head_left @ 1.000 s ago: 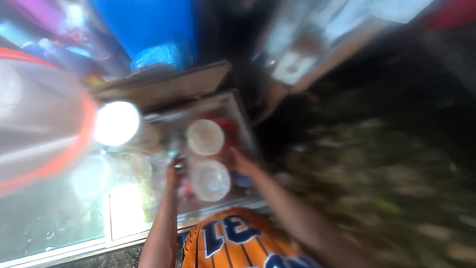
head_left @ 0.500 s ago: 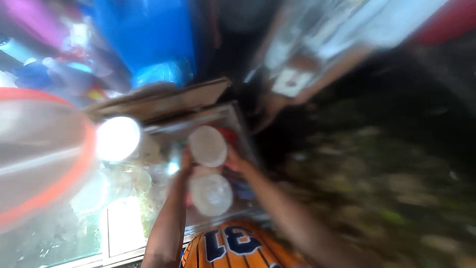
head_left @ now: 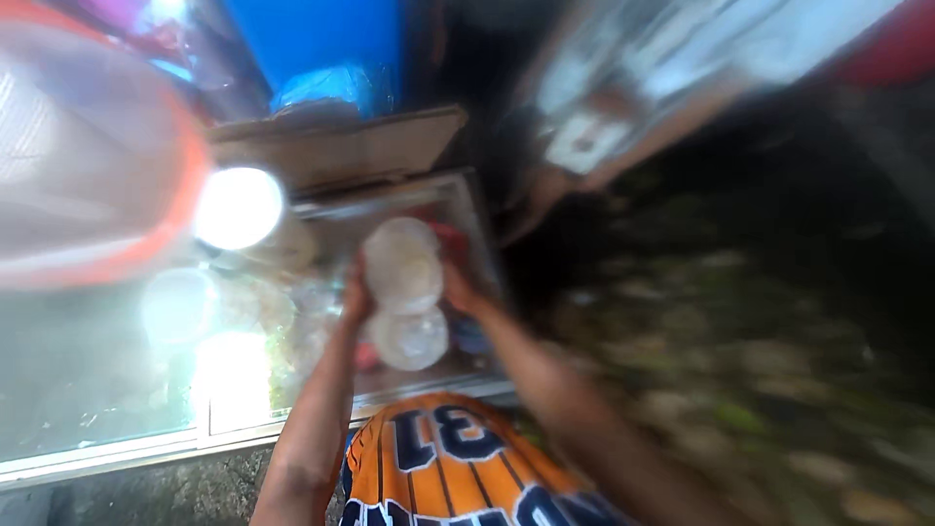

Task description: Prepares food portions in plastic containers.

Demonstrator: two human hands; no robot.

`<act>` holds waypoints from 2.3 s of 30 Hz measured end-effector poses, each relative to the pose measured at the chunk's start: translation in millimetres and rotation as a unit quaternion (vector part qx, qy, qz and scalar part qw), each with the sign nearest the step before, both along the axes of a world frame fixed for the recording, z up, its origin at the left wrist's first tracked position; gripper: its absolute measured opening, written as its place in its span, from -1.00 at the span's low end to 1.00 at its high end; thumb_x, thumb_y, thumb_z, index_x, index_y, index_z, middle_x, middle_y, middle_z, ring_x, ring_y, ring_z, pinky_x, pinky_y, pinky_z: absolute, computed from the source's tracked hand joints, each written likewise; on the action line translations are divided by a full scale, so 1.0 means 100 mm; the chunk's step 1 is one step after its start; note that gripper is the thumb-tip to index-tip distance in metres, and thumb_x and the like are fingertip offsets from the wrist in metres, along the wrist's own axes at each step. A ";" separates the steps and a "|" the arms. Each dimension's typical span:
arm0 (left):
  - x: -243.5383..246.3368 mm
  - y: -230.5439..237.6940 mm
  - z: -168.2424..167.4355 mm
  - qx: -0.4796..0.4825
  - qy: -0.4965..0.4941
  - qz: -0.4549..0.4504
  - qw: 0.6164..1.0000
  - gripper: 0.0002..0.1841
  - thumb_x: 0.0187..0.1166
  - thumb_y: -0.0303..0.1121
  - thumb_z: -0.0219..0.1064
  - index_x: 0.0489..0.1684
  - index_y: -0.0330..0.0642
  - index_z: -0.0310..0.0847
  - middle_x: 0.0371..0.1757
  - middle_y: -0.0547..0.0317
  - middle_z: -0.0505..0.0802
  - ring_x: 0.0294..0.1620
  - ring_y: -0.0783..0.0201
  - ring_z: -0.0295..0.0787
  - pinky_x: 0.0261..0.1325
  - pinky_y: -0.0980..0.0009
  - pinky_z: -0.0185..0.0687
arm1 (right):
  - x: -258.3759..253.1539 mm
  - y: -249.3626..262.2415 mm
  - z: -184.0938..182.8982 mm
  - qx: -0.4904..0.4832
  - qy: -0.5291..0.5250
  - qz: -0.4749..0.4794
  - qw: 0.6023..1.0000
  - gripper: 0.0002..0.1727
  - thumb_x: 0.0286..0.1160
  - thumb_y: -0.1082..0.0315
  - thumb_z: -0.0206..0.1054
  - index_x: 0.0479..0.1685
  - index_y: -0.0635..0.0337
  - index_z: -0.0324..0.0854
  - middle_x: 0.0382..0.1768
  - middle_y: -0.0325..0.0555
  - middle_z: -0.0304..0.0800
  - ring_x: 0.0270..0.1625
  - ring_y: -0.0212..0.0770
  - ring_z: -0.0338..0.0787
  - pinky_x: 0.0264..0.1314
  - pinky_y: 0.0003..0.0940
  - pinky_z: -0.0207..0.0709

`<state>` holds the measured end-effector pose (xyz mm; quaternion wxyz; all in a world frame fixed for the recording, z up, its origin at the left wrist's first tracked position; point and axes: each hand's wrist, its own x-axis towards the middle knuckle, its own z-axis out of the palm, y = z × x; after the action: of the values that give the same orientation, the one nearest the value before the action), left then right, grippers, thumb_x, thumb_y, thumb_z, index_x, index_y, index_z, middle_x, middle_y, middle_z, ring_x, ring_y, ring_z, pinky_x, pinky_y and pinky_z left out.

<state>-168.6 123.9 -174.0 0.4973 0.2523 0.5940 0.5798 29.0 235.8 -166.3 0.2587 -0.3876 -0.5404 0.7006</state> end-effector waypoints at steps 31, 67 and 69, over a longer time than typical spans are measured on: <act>0.13 -0.26 0.05 0.179 -0.117 0.030 0.976 -0.36 0.65 -0.01 -0.15 0.82 0.30 0.19 0.66 0.26 0.55 0.51 0.24 0.57 0.36 0.04 0.65 | 0.08 -0.38 0.17 0.189 0.027 0.008 0.981 -0.12 0.60 -0.26 0.13 0.85 0.00 0.13 0.81 -0.14 0.15 0.59 -0.35 0.48 0.41 -0.38 0.58; 0.20 -0.37 0.06 0.177 -0.121 0.065 0.974 -0.39 0.75 0.02 -0.22 0.83 0.28 0.17 0.66 0.29 0.54 0.50 0.29 0.58 0.38 0.10 0.64 | 0.08 -0.48 0.17 0.205 0.050 0.007 0.977 -0.20 0.59 -0.05 0.19 0.84 0.04 0.18 0.84 -0.09 0.09 0.69 -0.24 0.38 0.51 -0.32 0.54; 0.20 -0.35 0.06 0.181 -0.127 0.069 0.973 -0.38 0.72 0.01 -0.19 0.83 0.25 0.17 0.65 0.29 0.55 0.50 0.31 0.57 0.39 0.12 0.63 | 0.08 -0.48 0.15 0.210 0.053 0.002 0.976 -0.18 0.59 -0.11 0.20 0.83 0.05 0.20 0.84 -0.07 0.09 0.72 -0.21 0.35 0.54 -0.29 0.53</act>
<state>-149.0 88.8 -167.8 0.4736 0.2208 0.4277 0.7376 36.8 188.2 -150.9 0.3609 -0.2862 -0.6616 0.5917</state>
